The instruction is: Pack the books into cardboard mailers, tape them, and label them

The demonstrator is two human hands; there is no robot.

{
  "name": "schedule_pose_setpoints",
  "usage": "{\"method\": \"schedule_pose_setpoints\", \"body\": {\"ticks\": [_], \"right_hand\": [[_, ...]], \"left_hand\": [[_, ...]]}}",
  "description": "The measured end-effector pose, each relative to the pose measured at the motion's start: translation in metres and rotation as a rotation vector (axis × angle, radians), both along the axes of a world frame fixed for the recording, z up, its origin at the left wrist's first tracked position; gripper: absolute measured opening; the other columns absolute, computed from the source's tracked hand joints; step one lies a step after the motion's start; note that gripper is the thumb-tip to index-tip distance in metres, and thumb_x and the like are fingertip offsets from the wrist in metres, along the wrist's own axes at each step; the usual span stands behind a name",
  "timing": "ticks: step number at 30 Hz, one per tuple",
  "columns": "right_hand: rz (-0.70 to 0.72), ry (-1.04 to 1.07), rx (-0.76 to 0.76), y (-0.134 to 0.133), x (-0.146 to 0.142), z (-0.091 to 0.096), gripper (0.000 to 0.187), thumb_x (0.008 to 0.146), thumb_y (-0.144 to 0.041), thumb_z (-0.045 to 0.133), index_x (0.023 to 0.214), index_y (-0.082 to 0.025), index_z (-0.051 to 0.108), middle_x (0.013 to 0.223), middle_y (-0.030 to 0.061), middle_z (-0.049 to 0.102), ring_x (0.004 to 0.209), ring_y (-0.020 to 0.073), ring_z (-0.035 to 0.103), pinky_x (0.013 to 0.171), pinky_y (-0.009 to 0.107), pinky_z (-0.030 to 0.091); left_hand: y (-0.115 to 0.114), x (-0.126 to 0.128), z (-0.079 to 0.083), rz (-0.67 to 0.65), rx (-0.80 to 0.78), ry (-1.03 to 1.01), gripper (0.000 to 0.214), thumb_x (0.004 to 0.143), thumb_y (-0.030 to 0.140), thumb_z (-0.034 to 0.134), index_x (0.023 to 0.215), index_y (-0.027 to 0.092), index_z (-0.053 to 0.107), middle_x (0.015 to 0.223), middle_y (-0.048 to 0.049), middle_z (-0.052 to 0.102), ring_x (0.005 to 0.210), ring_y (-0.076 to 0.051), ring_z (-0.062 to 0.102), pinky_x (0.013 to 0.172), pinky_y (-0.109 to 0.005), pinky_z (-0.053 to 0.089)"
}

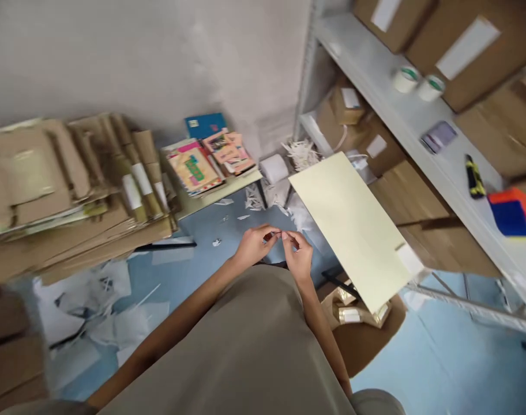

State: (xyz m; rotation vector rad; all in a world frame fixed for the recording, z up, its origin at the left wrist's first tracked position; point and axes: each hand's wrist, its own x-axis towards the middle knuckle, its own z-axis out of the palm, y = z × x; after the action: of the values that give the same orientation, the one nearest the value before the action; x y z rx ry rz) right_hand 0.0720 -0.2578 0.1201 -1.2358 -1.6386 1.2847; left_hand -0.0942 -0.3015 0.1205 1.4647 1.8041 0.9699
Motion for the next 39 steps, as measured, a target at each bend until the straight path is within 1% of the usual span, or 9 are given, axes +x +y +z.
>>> {"method": "schedule_pose_setpoints", "body": {"ticks": [5,8,11,17,24,28,32,36,39], "right_hand": [[0.314,-0.078,0.061,0.002,-0.1,0.009,0.038,0.106,-0.059,0.067,0.114,-0.025,0.083,0.112,0.0107,0.088,0.1,0.029,0.085,0.094,0.045,0.071],[0.476,-0.109,0.088,0.006,-0.148,0.011,0.036,0.106,-0.056,0.068,0.116,-0.025,0.084,0.113,0.011,0.088,0.101,0.0295,0.085,0.095,0.045,0.071],[0.611,-0.12,0.101,0.013,-0.191,0.01,0.036,0.106,-0.056,0.068,0.119,-0.026,0.084,0.116,0.0112,0.088,0.103,0.0301,0.085,0.096,0.046,0.071],[0.789,-0.088,0.078,0.038,-0.271,0.003,0.035,0.106,-0.053,0.068,0.123,-0.026,0.082,0.119,0.0113,0.087,0.103,0.0298,0.086,0.096,0.046,0.072],[0.916,-0.079,-0.04,0.088,-0.349,-0.012,0.039,0.106,-0.054,0.068,0.129,-0.025,0.082,0.121,0.0111,0.087,0.108,0.0302,0.086,0.096,0.044,0.072],[0.97,-0.09,-0.152,0.123,-0.387,-0.045,0.045,0.105,-0.06,0.067,0.132,-0.026,0.081,0.127,0.0117,0.086,0.115,0.0312,0.085,0.102,0.046,0.071],[0.916,-0.288,-0.101,0.157,-0.423,-0.098,0.058,0.098,-0.063,0.072,0.14,-0.022,0.076,0.148,0.0175,0.077,0.139,0.0364,0.074,0.12,0.054,0.06],[0.91,-0.445,-0.118,0.168,-0.443,-0.143,0.077,0.092,-0.058,0.077,0.154,-0.015,0.065,0.161,0.0244,0.065,0.157,0.0404,0.058,0.131,0.06,0.047],[0.955,-0.456,-0.122,0.166,-0.446,-0.157,0.085,0.095,-0.055,0.076,0.166,-0.013,0.054,0.168,0.0246,0.059,0.163,0.0394,0.051,0.134,0.058,0.044]], "left_hand": [[-0.044,-0.087,0.007,0.221,-0.019,0.114,0.027,0.108,0.028,0.062,0.12,0.028,0.086,0.111,-0.0068,0.087,0.09,-0.023,0.082,0.08,-0.032,0.061],[-0.06,-0.123,0.009,0.324,-0.085,0.183,0.025,0.108,0.028,0.063,0.12,0.027,0.086,0.109,-0.0069,0.087,0.094,-0.024,0.083,0.077,-0.031,0.059],[-0.068,-0.154,0.007,0.397,-0.136,0.231,0.026,0.109,0.026,0.061,0.121,0.026,0.085,0.111,-0.0079,0.087,0.097,-0.025,0.083,0.075,-0.03,0.058],[-0.059,-0.211,0.001,0.524,-0.21,0.258,0.03,0.109,0.023,0.057,0.122,0.025,0.084,0.113,-0.0114,0.086,0.097,-0.026,0.082,0.08,-0.032,0.059],[-0.019,-0.276,-0.009,0.643,-0.328,0.257,0.019,0.107,0.028,0.066,0.118,0.025,0.082,0.115,-0.0109,0.086,0.099,-0.029,0.082,0.077,-0.033,0.056],[0.008,-0.316,-0.034,0.699,-0.368,0.27,0.014,0.108,0.029,0.066,0.112,0.024,0.078,0.112,-0.0104,0.084,0.1,-0.029,0.081,0.077,-0.032,0.055],[0.03,-0.347,-0.077,0.873,-0.444,0.224,0.015,0.108,0.025,0.061,0.113,0.019,0.073,0.116,-0.017,0.08,0.103,-0.032,0.079,0.087,-0.037,0.058],[0.039,-0.359,-0.116,0.936,-0.516,0.087,0.026,0.104,0.02,0.065,0.127,0.011,0.067,0.133,-0.0269,0.072,0.12,-0.037,0.076,0.103,-0.044,0.059],[0.038,-0.356,-0.134,0.946,-0.5,0.06,0.032,0.101,0.02,0.065,0.132,0.012,0.066,0.134,-0.0257,0.071,0.127,-0.039,0.073,0.111,-0.049,0.059]]}}
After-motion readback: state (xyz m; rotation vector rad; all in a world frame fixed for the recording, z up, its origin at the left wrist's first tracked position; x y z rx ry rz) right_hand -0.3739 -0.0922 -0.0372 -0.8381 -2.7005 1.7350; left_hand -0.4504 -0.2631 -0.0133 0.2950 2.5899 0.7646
